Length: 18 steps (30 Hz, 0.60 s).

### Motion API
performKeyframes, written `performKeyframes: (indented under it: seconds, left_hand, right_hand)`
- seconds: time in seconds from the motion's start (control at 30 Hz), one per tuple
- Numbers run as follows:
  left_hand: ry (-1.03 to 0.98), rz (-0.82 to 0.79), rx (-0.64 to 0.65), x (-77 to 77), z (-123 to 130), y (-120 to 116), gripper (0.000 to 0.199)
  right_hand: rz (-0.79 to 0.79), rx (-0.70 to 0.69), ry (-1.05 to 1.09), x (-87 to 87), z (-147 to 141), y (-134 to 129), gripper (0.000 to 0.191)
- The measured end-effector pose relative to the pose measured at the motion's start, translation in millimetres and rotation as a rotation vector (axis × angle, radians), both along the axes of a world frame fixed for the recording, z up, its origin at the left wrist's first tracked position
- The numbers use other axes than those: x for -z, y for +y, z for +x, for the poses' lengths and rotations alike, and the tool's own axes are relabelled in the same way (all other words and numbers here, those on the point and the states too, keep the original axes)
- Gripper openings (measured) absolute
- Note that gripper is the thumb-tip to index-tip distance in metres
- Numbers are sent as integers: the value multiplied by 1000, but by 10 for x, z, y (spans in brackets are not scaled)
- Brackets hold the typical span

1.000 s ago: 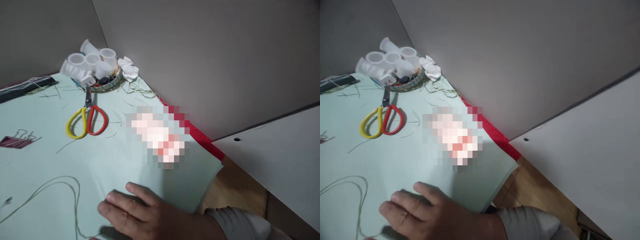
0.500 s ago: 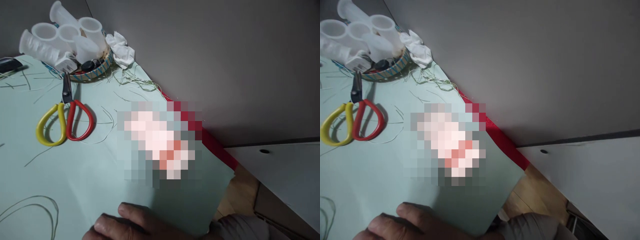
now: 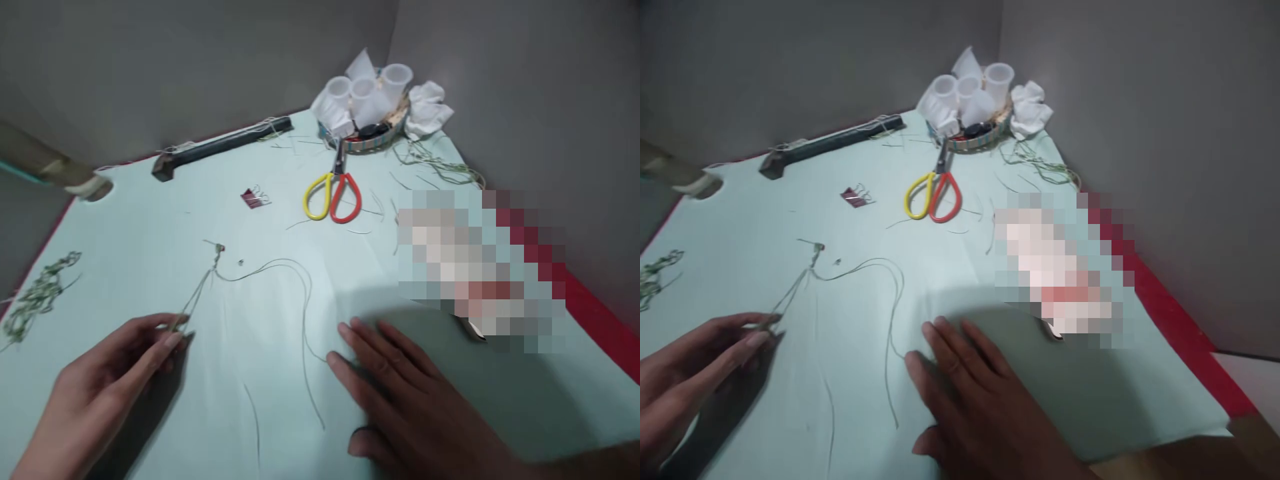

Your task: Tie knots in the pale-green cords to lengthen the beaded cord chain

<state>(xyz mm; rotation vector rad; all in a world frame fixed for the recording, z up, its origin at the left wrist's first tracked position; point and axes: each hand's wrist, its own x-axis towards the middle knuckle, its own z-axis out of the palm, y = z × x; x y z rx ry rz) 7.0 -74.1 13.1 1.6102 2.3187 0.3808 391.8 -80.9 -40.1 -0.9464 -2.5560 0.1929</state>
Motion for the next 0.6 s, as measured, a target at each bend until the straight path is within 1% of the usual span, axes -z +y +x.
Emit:
performKeyframes:
  seconds: [0.07,0.13,0.23,0.3,0.4,0.47,0.53,0.6]
  left_hand:
    - [-109,-21,-32,-15,-5,-3,67]
    - [-196,-30,-41,-32,34,26,69]
    - [-254,-25,-41,-72,91,4,61]
    - [-271,-18,-28,-89,100,-49,54]
    - [-321,-23,28,-65,71,-92,49]
    - [-399,-23,105,-19,33,-74,52]
    - [-495,-24,192,36,-12,-41,55]
    - [-586,-39,257,83,-59,-26,52]
  right_hand:
    - [26,-14,-46,-22,49,-20,48]
    - [55,0,-96,-73,101,-36,50]
    - [130,29,-180,-189,113,-24,47]
    - [184,31,-207,-286,36,15,43]
    - [198,-4,-180,-430,-226,100,41]
    - [138,-67,-139,-492,-471,179,43]
    - [78,-160,-157,-506,-726,298,49]
    - [40,-216,-217,-475,-945,462,57]
